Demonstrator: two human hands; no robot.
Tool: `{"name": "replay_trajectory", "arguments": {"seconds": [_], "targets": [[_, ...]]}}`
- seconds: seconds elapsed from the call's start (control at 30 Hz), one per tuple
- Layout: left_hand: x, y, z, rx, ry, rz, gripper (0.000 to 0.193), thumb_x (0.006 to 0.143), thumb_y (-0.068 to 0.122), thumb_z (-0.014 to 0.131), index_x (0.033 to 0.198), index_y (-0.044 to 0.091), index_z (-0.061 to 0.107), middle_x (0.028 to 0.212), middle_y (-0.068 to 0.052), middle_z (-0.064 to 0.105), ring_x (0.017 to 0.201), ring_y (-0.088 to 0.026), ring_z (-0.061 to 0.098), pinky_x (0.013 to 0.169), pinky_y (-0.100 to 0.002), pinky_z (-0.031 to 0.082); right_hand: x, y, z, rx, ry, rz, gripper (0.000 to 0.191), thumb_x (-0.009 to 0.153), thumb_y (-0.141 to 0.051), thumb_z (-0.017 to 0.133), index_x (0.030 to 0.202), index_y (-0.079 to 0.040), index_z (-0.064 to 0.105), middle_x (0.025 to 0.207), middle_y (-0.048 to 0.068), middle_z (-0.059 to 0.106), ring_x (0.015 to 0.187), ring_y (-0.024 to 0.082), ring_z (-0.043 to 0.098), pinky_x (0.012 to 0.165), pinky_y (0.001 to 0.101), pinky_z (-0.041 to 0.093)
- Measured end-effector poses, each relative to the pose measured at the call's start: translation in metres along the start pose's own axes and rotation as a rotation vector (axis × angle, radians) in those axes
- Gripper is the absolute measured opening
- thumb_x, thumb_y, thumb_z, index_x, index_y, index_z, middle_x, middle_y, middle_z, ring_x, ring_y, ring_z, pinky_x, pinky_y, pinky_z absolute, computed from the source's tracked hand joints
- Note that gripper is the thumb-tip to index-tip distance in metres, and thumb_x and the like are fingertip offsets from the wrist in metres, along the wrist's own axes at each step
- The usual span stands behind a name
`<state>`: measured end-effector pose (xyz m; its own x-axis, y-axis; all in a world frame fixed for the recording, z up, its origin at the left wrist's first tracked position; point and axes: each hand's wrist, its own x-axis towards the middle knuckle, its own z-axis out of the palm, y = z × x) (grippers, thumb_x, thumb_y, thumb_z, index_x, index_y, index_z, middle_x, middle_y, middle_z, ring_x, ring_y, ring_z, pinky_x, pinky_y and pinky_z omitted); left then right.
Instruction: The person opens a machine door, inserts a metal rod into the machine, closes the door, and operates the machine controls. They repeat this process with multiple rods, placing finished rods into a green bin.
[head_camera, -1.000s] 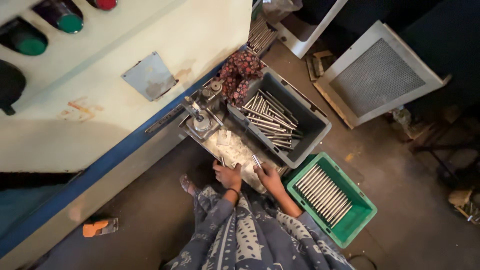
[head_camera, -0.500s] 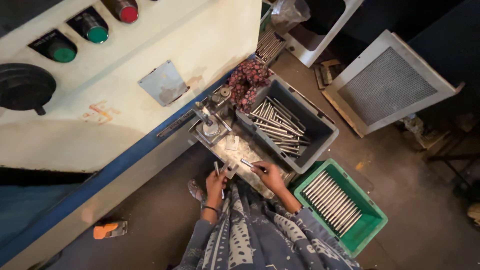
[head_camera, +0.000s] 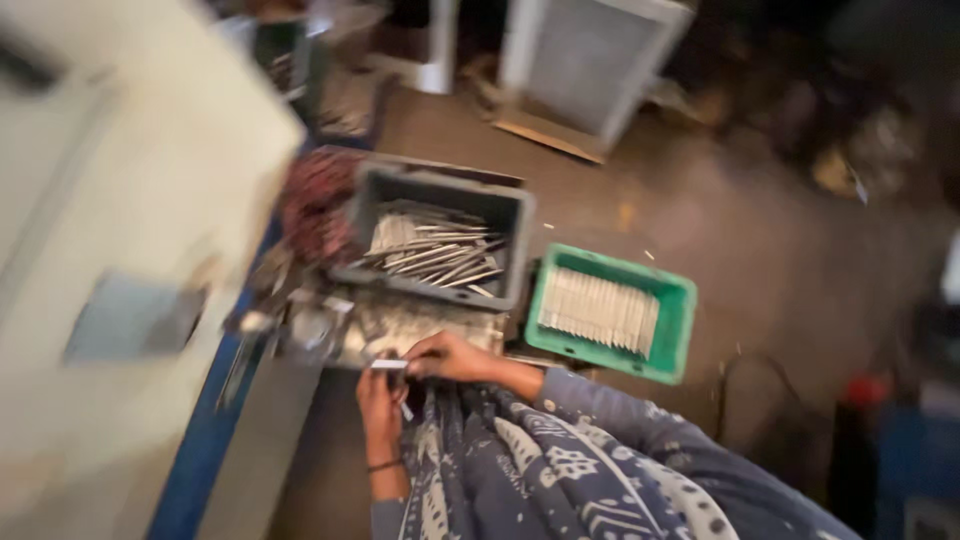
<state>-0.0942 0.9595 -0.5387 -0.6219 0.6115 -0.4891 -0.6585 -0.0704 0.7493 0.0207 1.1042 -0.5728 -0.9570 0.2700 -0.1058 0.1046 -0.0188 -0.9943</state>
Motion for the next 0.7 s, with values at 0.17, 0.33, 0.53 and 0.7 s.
{"name": "replay_trajectory", "arguments": {"seconds": [0.17,0.33,0.53,0.7], "targets": [[0.019,-0.005,0.006,0.063,-0.02,-0.136,0.017,0.1,0.027,0.065,0.103,0.01,0.063,0.082,0.001,0.061,0.059,-0.007,0.057,0.043,-0.022,0.039,-0.007,-0.008,0.007,0.216,0.077,-0.055,0.022,0.094,-0.015,0.077,0.11,0.0,0.076,0.093,0.006,0.076,0.08,0.011,0.071,0.072,0.0273,0.058],[0.036,0.0,0.016,0.089,-0.141,-0.173,0.02,0.097,0.025,0.073,0.105,0.01,0.063,0.088,-0.004,0.067,0.059,-0.009,0.059,0.042,-0.021,0.042,-0.018,-0.012,0.006,0.357,0.206,0.174,0.015,0.093,-0.014,0.077,0.101,-0.001,0.075,0.085,0.006,0.075,0.072,0.01,0.068,0.056,0.0246,0.05],[0.027,0.012,0.045,0.112,-0.166,-0.176,0.02,0.094,0.022,0.073,0.105,0.008,0.062,0.096,-0.005,0.071,0.068,-0.01,0.067,0.05,-0.023,0.051,-0.024,-0.008,0.007,0.535,0.246,0.223,0.019,0.093,-0.016,0.078,0.099,0.0,0.07,0.091,0.008,0.077,0.076,0.012,0.073,0.055,0.0258,0.054],[0.011,0.024,0.063,0.067,-0.167,-0.131,0.02,0.094,0.022,0.074,0.108,0.013,0.063,0.1,-0.006,0.071,0.075,-0.011,0.065,0.055,-0.024,0.051,-0.03,-0.003,0.005,0.498,0.224,0.208,0.021,0.096,-0.02,0.075,0.104,-0.002,0.069,0.093,0.009,0.076,0.079,0.014,0.074,0.062,0.0268,0.058]]}}
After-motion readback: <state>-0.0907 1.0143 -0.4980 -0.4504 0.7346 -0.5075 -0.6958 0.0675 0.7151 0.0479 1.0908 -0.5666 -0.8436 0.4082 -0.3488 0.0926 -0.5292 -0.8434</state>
